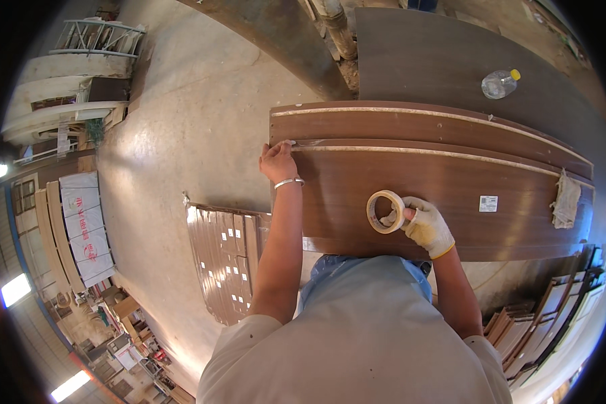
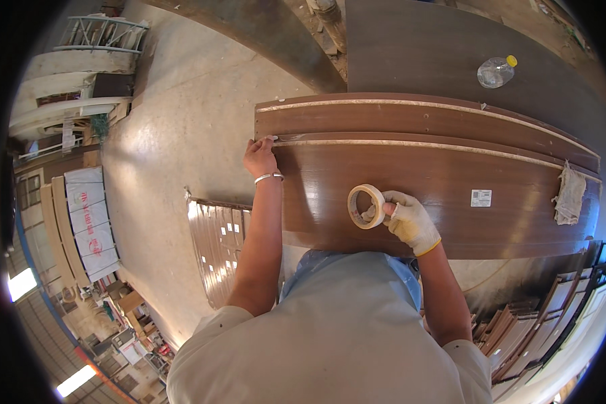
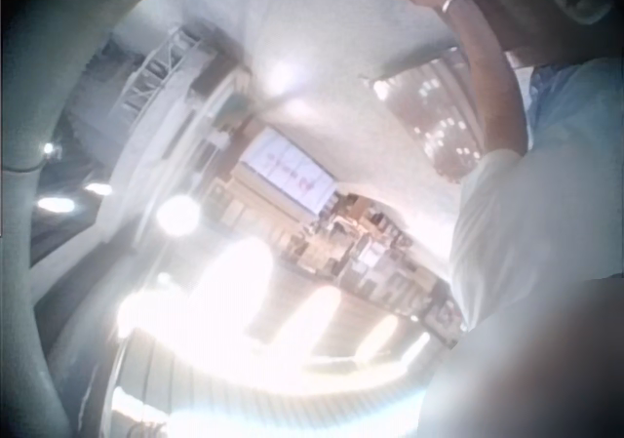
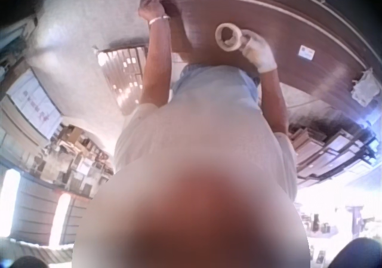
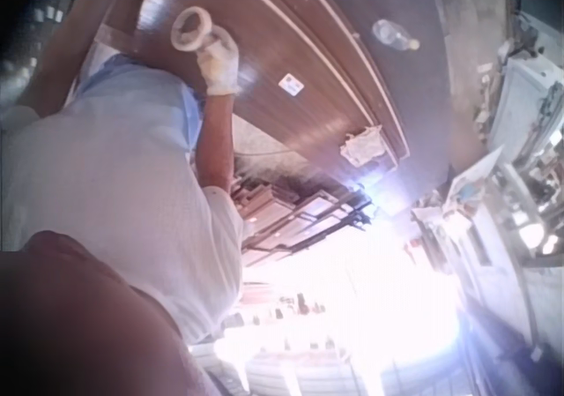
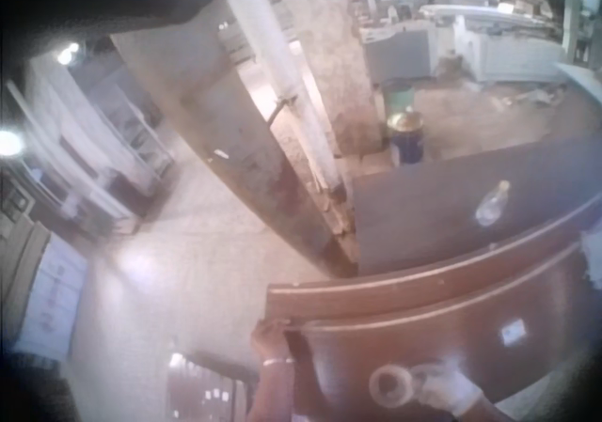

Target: The person sprays a liquid onto a brown wooden panel, wipes it with a cloth, and applies masking tape along the edges. The person repeats this process on multiple panels, handling each one individually and placing them on a workbench.

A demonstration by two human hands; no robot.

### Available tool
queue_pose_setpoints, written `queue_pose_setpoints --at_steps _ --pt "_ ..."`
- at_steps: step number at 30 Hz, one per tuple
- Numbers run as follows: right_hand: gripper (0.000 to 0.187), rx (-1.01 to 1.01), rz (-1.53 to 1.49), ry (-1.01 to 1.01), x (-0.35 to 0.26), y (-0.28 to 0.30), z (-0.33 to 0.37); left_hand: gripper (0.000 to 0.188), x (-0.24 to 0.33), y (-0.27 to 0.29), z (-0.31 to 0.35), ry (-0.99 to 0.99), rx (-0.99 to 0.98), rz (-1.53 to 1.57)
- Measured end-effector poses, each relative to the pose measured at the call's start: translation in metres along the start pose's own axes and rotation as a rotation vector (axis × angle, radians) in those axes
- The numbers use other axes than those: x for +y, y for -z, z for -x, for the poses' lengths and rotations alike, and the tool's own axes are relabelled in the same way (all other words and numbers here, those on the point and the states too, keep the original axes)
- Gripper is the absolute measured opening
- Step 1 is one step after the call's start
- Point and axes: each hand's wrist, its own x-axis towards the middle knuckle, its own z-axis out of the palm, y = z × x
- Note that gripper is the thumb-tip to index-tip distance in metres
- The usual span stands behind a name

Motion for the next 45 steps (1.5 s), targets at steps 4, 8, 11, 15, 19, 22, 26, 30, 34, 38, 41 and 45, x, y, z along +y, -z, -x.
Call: queue_pose_setpoints --at_steps 4,8,11,15,19,22,26,30,34,38,41,45 --pt "0.044 -0.044 0.003 -0.005 -0.004 -0.003 -0.001 0.016 -0.001 -0.001 0.000 -0.003 0.014 -0.062" --pt "0.046 -0.039 0.011 -0.022 -0.009 -0.009 0.001 0.016 0.003 -0.002 0.002 0.021 0.025 -0.107" --pt "0.045 -0.034 0.025 -0.037 -0.013 -0.011 0.002 0.017 0.011 -0.002 0.008 0.040 0.062 -0.148" --pt "0.042 -0.012 0.064 -0.063 -0.014 -0.011 0.002 0.020 0.020 0.000 0.012 0.046 0.028 -0.236" --pt "0.043 -0.006 0.059 -0.078 -0.013 -0.009 0.000 0.022 0.023 0.004 0.007 -0.001 -0.018 -0.324" --pt "0.042 -0.043 0.020 -0.066 -0.012 -0.007 -0.001 0.025 0.023 0.007 -0.001 -0.015 -0.043 -0.363" --pt "0.041 -0.021 0.042 -0.082 -0.011 -0.006 -0.002 0.026 0.020 0.010 -0.011 0.175 -0.105 -0.290" --pt "0.041 -0.027 0.022 -0.075 -0.010 -0.006 -0.002 0.023 0.009 0.014 -0.020 0.261 -0.134 0.122" --pt "0.041 -0.058 0.006 -0.045 -0.010 -0.007 -0.001 0.023 0.003 0.021 -0.032 0.286 -0.002 0.204" --pt "0.043 0.005 0.033 -0.053 -0.010 -0.009 0.000 0.032 0.008 0.018 -0.016 0.001 -0.030 -0.123" --pt "0.043 0.022 0.053 -0.052 -0.010 -0.009 0.000 0.061 0.020 0.015 -0.004 0.046 -0.131 -0.324" --pt "0.039 0.012 0.051 -0.043 -0.009 -0.008 -0.002 0.081 0.037 0.016 -0.002 0.086 -0.218 -0.444"
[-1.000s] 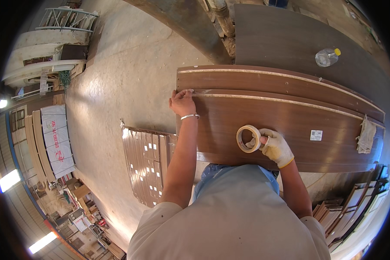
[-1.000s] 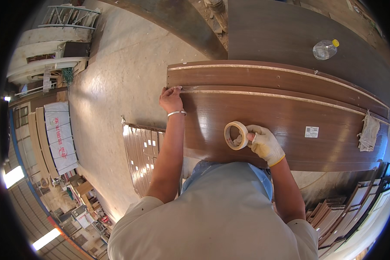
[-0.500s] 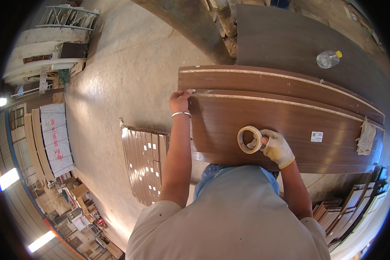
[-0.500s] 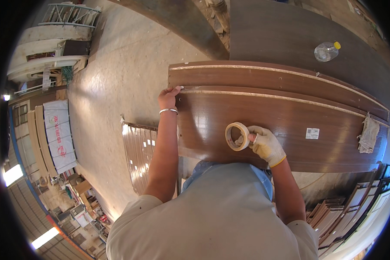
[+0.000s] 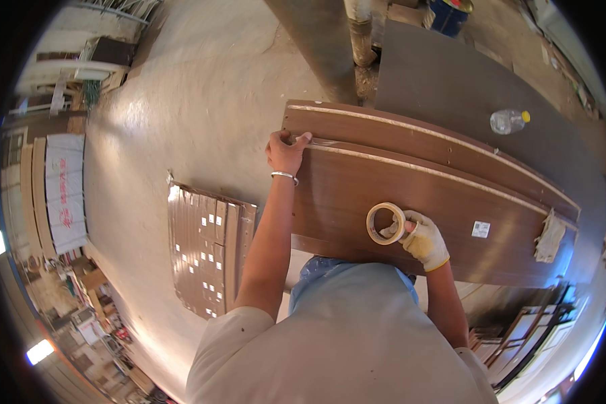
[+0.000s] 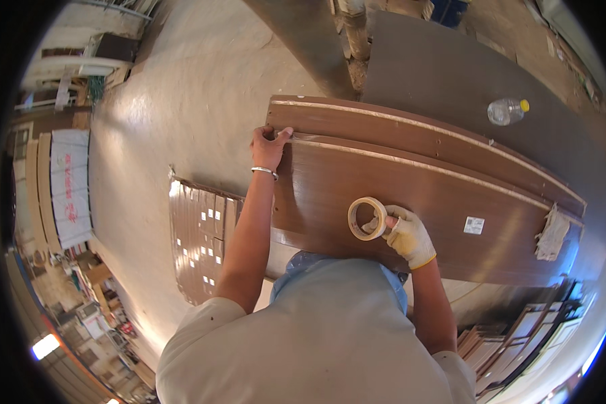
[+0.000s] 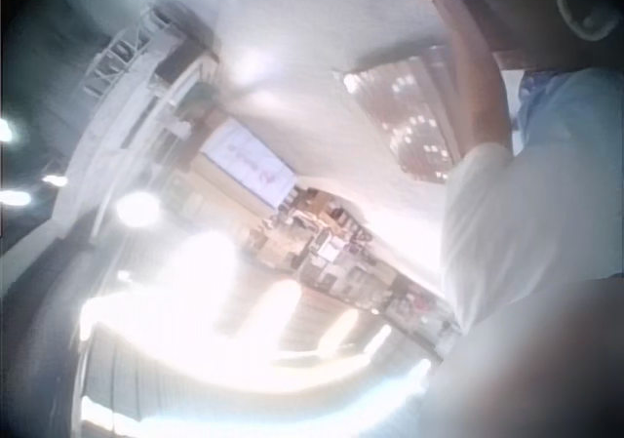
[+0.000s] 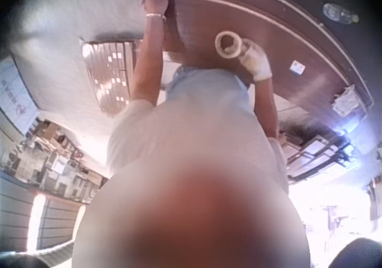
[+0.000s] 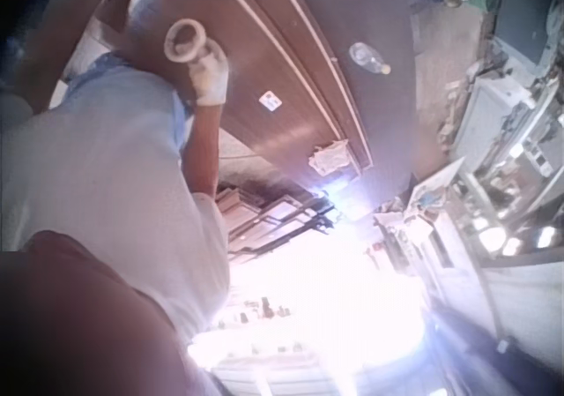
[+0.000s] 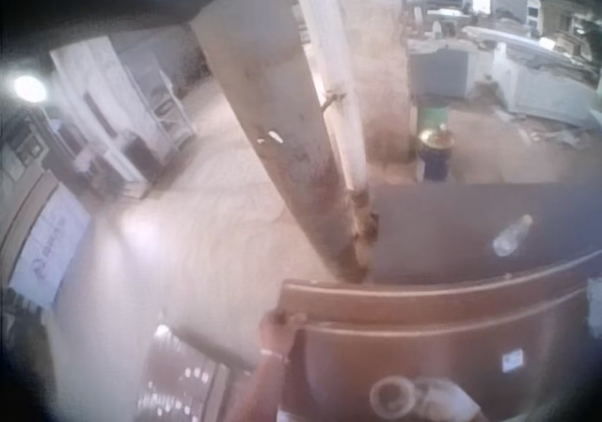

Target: The person sprays a liquid onto a brown wooden panel, wipes it with a cloth, and applies masking tape along the edges. The person repeats this process on multiple panels, handling each one individually and placing them on a workbench.

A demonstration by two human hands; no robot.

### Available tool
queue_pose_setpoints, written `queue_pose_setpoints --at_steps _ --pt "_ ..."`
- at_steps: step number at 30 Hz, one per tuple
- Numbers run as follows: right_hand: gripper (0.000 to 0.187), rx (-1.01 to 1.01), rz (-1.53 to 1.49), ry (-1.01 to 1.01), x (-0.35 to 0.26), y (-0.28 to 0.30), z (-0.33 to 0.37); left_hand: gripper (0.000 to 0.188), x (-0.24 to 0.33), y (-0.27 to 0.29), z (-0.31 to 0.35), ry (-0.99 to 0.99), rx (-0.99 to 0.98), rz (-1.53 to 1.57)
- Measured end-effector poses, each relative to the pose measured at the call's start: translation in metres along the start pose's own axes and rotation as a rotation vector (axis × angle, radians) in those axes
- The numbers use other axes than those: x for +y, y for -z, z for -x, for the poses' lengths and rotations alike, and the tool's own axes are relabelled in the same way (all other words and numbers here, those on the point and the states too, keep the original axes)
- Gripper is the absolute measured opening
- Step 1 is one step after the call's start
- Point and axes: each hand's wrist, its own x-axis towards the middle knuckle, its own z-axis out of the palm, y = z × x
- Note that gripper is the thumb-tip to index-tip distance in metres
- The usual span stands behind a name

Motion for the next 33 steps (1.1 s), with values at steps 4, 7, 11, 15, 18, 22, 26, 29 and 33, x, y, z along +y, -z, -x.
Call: queue_pose_setpoints --at_steps 4,7,11,15,18,22,26,29,33 --pt "0.041 0.006 0.064 0.023 -0.001 0.000 -0.001 0.082 0.006 0.002 0.003 -0.009 -0.017 -0.083" --pt "0.046 0.017 0.028 0.016 -0.003 0.000 -0.001 0.075 0.002 -0.002 0.001 -0.041 0.032 -0.091" --pt "0.045 -0.021 0.017 0.027 -0.003 0.002 -0.001 0.052 -0.011 -0.008 -0.016 0.134 -0.112 0.254" --pt "0.042 0.019 0.068 0.098 0.001 0.006 -0.002 0.031 -0.012 -0.015 -0.021 0.165 0.011 0.348" --pt "0.042 -0.047 -0.074 0.099 0.004 0.010 -0.004 0.027 -0.005 -0.013 -0.011 0.114 0.113 0.437" --pt "0.044 -0.135 -0.218 0.126 0.009 0.015 -0.004 0.053 0.008 0.000 0.011 -0.073 0.040 0.111" --pt "0.046 -0.121 -0.198 0.173 0.015 0.023 -0.006 0.100 0.023 0.008 0.017 -0.124 -0.074 -0.065" --pt "0.046 -0.118 -0.168 0.188 0.018 0.029 -0.009 0.113 0.025 0.012 0.025 -0.143 -0.055 -0.144" --pt "0.046 -0.164 -0.114 0.172 0.016 0.032 -0.010 0.108 0.017 0.009 0.050 -0.157 0.030 -0.163"
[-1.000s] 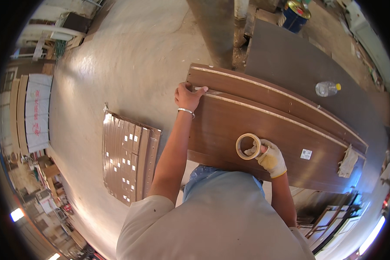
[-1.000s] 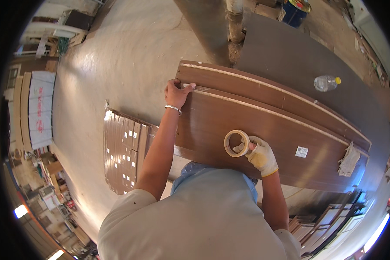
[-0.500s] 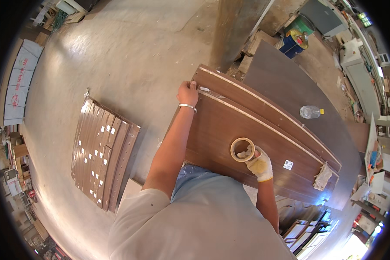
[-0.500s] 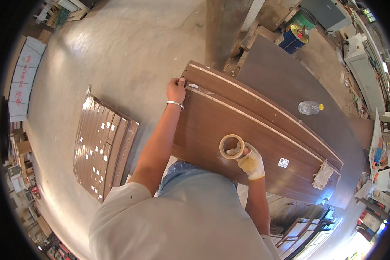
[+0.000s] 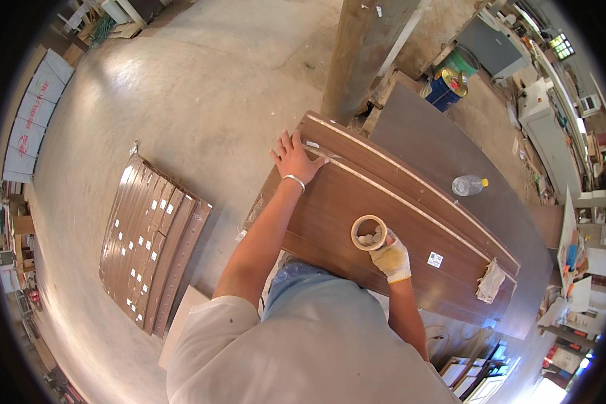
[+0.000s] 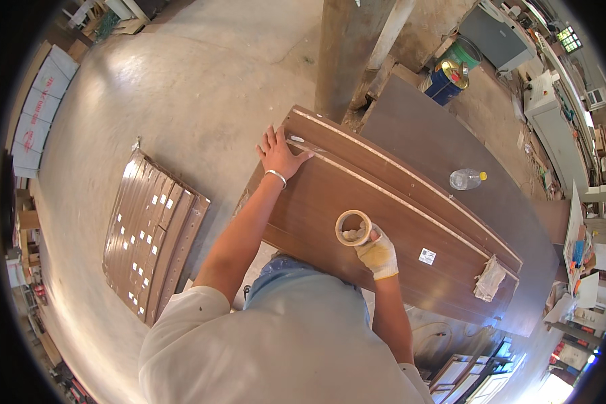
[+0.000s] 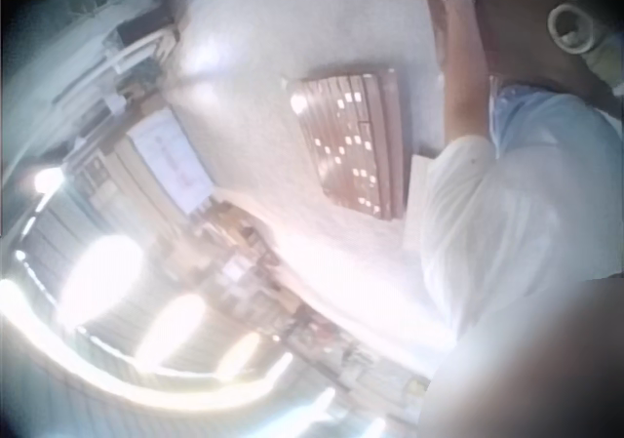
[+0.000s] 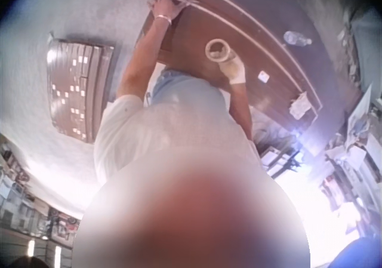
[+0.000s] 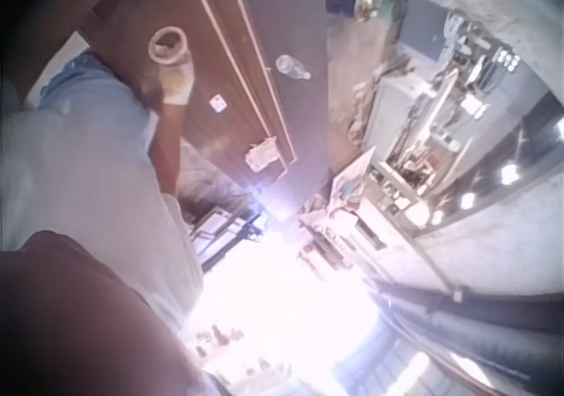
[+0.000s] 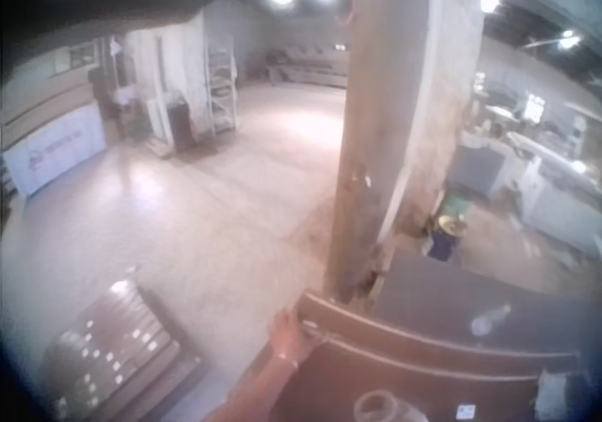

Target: The person sprays a liquid onto a brown wooden panel, wipes it with a cloth, and applies masking tape along the edges. The person repeats this process on multiple panels, handling each one individually and placing them on a workbench.

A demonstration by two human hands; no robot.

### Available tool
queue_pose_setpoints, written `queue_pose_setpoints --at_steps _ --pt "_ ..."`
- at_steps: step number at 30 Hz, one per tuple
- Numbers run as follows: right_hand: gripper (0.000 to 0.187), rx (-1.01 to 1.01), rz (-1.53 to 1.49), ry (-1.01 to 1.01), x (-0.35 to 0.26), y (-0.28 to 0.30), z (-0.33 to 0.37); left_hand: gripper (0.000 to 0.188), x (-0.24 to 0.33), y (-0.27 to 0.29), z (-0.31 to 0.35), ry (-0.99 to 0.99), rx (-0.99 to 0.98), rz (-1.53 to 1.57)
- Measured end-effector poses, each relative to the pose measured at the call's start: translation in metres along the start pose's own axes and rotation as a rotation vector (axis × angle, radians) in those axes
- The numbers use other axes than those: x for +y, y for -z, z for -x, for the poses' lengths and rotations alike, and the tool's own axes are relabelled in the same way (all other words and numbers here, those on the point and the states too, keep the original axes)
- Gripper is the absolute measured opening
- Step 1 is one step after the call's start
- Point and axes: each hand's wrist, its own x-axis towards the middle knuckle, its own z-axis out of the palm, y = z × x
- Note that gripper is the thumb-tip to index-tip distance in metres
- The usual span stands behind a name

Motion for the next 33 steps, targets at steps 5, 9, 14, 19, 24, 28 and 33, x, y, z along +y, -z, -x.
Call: queue_pose_setpoints --at_steps 5,9,14,19,24,28,33 --pt "0.045 -0.103 -0.004 -0.077 -0.007 -0.004 0.005 0.060 -0.004 -0.025 0.034 -0.268 0.233 -0.069" --pt "0.044 -0.106 0.028 -0.103 -0.011 0.000 0.024 0.037 -0.002 -0.040 0.039 -0.319 0.312 -0.116" --pt "0.043 -0.011 0.386 0.006 -0.017 0.013 0.066 0.019 -0.001 -0.036 0.013 -0.319 0.306 -0.052" --pt "0.042 0.053 0.574 0.088 -0.032 0.016 0.103 0.006 0.000 -0.036 -0.006 -0.474 0.411 -0.135" --pt "0.034 0.046 1.680 0.444 -0.040 0.017 0.116 0.009 0.008 -0.035 -0.010 -0.504 0.333 -0.201" --pt "0.030 0.200 0.869 0.234 -0.031 0.027 0.116 0.013 0.022 -0.041 0.012 -0.557 0.286 -0.174" --pt "0.037 0.284 0.519 0.287 -0.029 0.036 0.117 0.006 0.053 -0.081 0.126 -0.838 0.114 0.099"
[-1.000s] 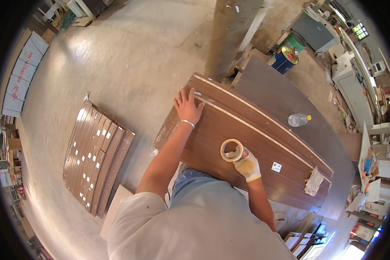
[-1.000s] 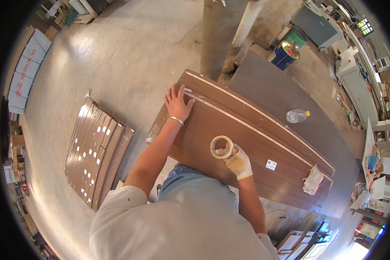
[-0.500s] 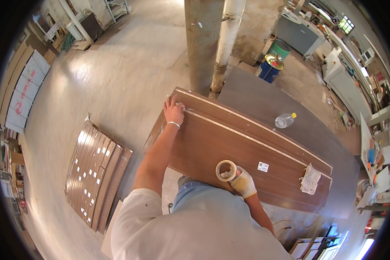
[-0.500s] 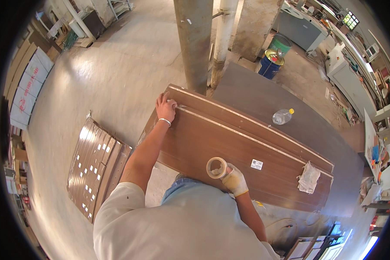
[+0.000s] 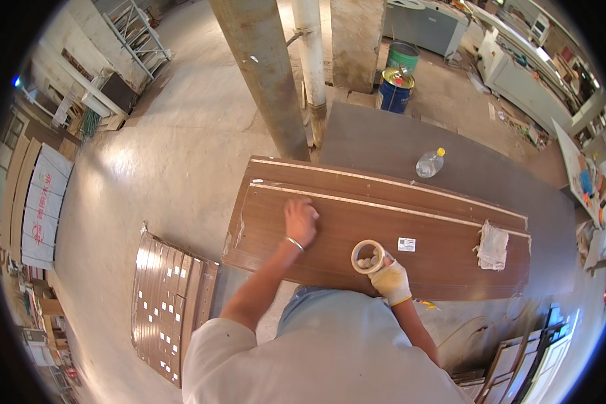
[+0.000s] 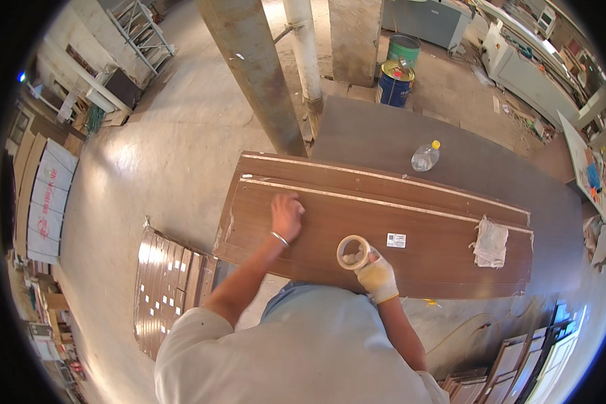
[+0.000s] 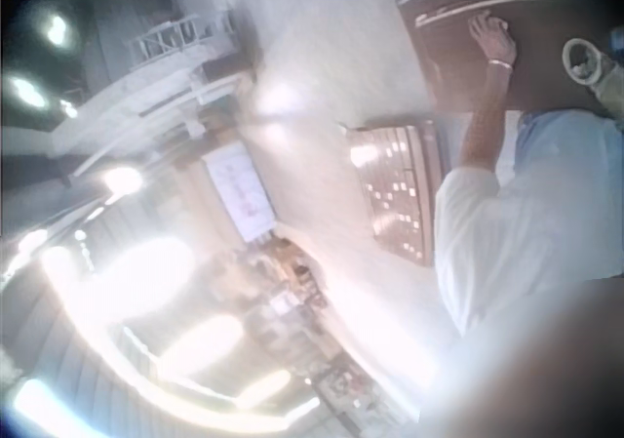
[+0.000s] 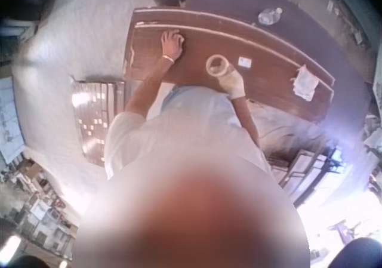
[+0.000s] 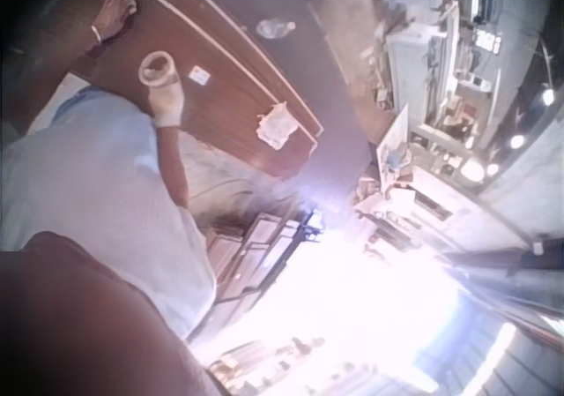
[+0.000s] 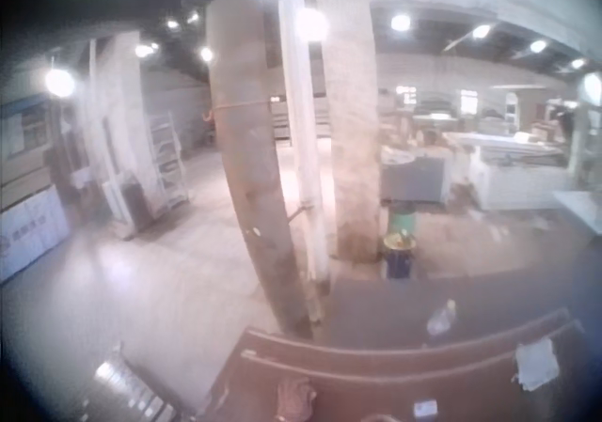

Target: The person sprays a liquid onto a brown wooden panel, wipes it with a cloth, and applies masking tape along the edges. The person repeats this process on multiple panels, handling each one individually and placing them on a workbench.

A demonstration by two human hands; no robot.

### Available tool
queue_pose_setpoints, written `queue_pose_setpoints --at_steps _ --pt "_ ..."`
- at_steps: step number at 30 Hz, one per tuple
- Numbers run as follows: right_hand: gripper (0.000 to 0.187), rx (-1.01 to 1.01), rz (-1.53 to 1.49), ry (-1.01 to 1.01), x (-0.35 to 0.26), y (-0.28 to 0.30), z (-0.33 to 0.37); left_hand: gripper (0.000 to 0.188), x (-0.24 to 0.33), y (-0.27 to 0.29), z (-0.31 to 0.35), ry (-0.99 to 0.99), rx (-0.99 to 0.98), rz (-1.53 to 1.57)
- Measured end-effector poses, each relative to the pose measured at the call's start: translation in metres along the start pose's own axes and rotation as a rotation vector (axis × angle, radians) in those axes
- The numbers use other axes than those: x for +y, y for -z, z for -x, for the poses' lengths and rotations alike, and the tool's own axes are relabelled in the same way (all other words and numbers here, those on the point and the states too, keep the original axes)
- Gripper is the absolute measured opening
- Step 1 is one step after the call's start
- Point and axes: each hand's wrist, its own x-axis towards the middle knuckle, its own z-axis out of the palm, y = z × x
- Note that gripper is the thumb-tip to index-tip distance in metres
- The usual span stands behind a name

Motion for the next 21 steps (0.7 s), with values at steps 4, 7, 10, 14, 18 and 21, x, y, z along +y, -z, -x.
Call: queue_pose_setpoints --at_steps 4,7,10,14,18,21 --pt "0.041 -0.107 -0.652 -0.006 -0.017 -0.006 0.001 0.014 0.085 -0.005 0.046 -0.071 -0.042 0.128" --pt "0.031 -0.101 -0.419 0.003 -0.043 -0.015 0.007 0.014 0.108 0.011 0.043 0.041 -0.133 0.330" --pt "0.024 -0.065 -0.067 0.074 -0.074 -0.025 0.017 0.020 0.122 0.038 0.030 0.274 -0.282 0.717" --pt "0.023 -0.130 0.005 0.109 -0.107 -0.041 0.031 0.029 0.146 0.084 0.007 0.195 -0.277 0.798" --pt "0.022 -0.088 0.224 0.126 -0.119 -0.053 0.039 0.028 0.177 0.119 -0.007 0.024 -0.231 0.792" --pt "0.029 -0.058 0.501 0.257 -0.121 -0.055 0.041 0.031 0.197 0.131 -0.007 0.013 -0.219 0.782"
